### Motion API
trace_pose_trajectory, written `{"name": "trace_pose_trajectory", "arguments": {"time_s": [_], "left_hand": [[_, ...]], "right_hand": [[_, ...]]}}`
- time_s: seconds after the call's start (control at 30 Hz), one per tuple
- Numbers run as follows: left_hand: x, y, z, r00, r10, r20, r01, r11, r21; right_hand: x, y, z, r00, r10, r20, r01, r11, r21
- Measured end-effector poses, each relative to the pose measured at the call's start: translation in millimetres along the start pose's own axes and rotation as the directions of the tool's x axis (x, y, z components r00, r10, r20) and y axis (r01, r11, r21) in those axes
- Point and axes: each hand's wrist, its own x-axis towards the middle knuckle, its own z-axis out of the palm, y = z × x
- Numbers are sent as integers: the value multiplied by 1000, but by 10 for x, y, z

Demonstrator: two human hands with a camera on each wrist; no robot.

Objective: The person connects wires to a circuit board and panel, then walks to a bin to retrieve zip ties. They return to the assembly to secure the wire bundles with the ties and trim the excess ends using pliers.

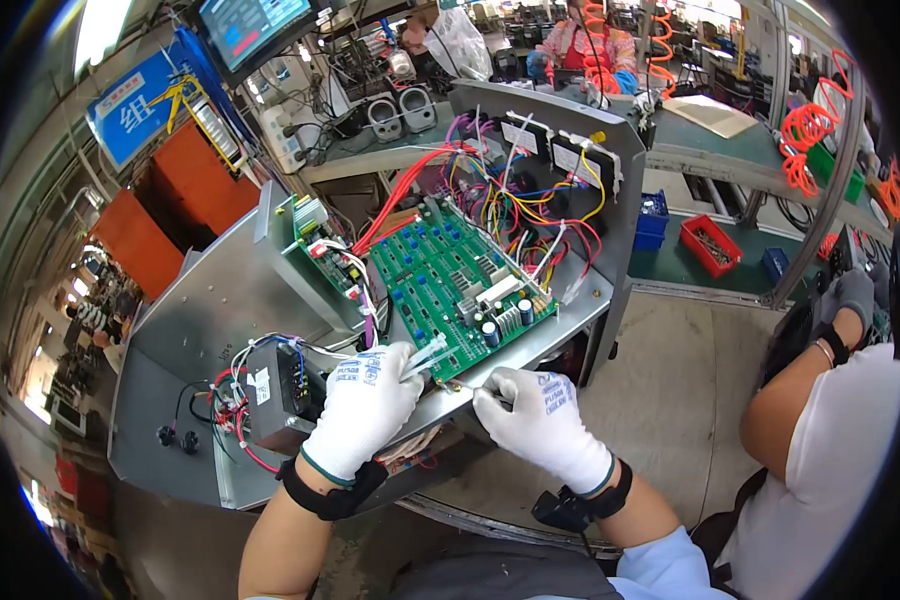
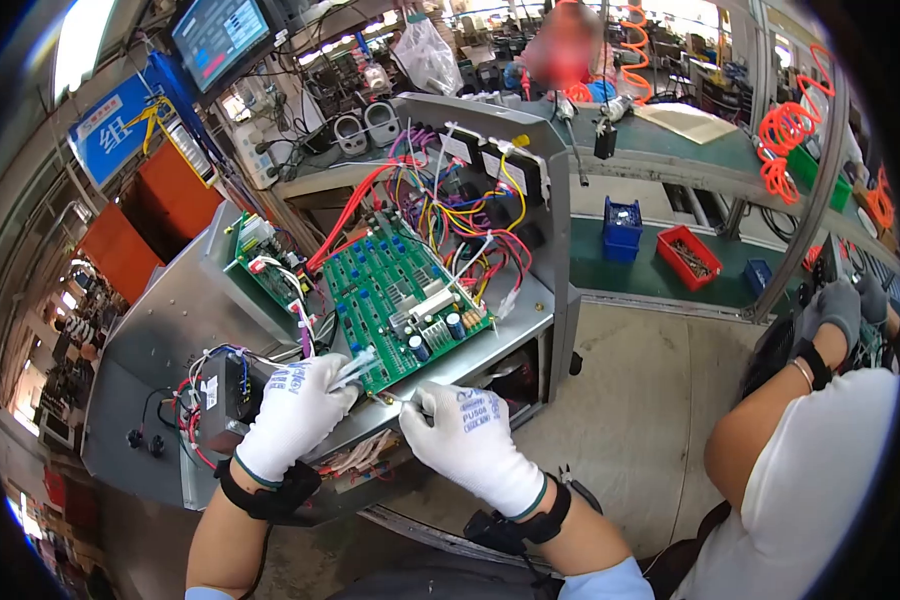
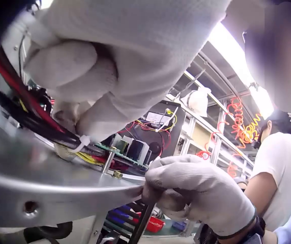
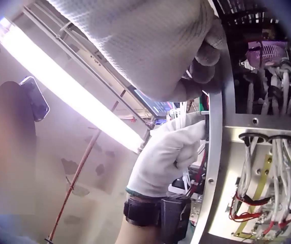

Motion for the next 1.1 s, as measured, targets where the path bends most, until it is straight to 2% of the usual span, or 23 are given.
{"name": "trace_pose_trajectory", "arguments": {"time_s": [0.07, 0.2, 0.23, 0.27, 0.37, 0.47, 0.53, 0.57, 0.6, 0.63, 0.67, 0.7, 0.73, 0.8, 0.87, 0.9, 1.03, 1.1], "left_hand": [[13, -26, 27, 1000, 10, -2, -10, 1000, -1], [8, -1, 8, 998, 58, -23, -56, 997, 58], [12, -3, 6, 998, 68, -6, -68, 996, 55], [8, 0, 14, 993, 113, -30, -110, 990, 89], [11, -47, 92, 982, 167, -85, -154, 978, 138], [-5, -46, -17, 981, 195, -22, -189, 969, 162], [2, 1, -93, 995, 95, -2, -95, 995, -21], [-24, 23, -108, 984, 147, -100, -154, 986, -64], [-59, 90, -174, 986, 140, -95, -145, 988, -57], [-97, 186, -279, 998, 44, 44, -28, 952, -306], [-124, 243, -336, 981, -17, 195, 118, 846, -519], [-181, 229, -258, 970, -12, 242, 173, 735, -656], [-206, 225, -260, 935, -45, 352, 277, 711, -646], [-220, 149, -142, 941, -35, 335, 274, 658, -702], [-245, 128, -187, 926, -51, 374, 313, 659, -684], [-251, 128, -219, 906, -65, 419, 354, 659, -663], [-244, 58, -165, 913, -39, 405, 327, 664, -672], [-248, 45, -81, 989, 1, 149, 65, 897, -438]], "right_hand": [[-12, -6, 5, 998, 58, -2, -58, 996, 64], [-9, 31, 59, 998, -40, -48, 40, 999, -1], [-4, 2, 40, 1000, 9, -23, -9, 1000, 5], [-14, 15, 53, 998, -23, -51, 23, 1000, 3], [-11, -11, 31, 1000, -6, -11, 6, 1000, 24], [17, -117, -17, 998, 22, 57, -20, 999, -33], [40, -185, -37, 998, -36, 43, 38, 999, -37], [36, -204, -28, 996, -88, 34, 90, 995, -42], [35, -203, -10, 995, -90, 38, 91, 995, -31], [35, -187, 6, 993, -112, 38, 112, 994, -18], [35, -174, 7, 990, -135, 37, 135, 991, -6], [33, -169, -31, 989, -122, 86, 122, 993, 9], [38, -155, -48, 988, -131, 87, 131, 991, 11], [16, -115, -59, 975, -201, 98, 192, 977, 91], [13, -51, -32, 967, -244, 76, 238, 967, 90], [17, -57, -45, 967, -231, 111, 222, 971, 92], [40, -57, -104, 954, -179, 242, 159, 982, 99], [50, -50, -104, 950, -161, 267, 133, 984, 120]]}}
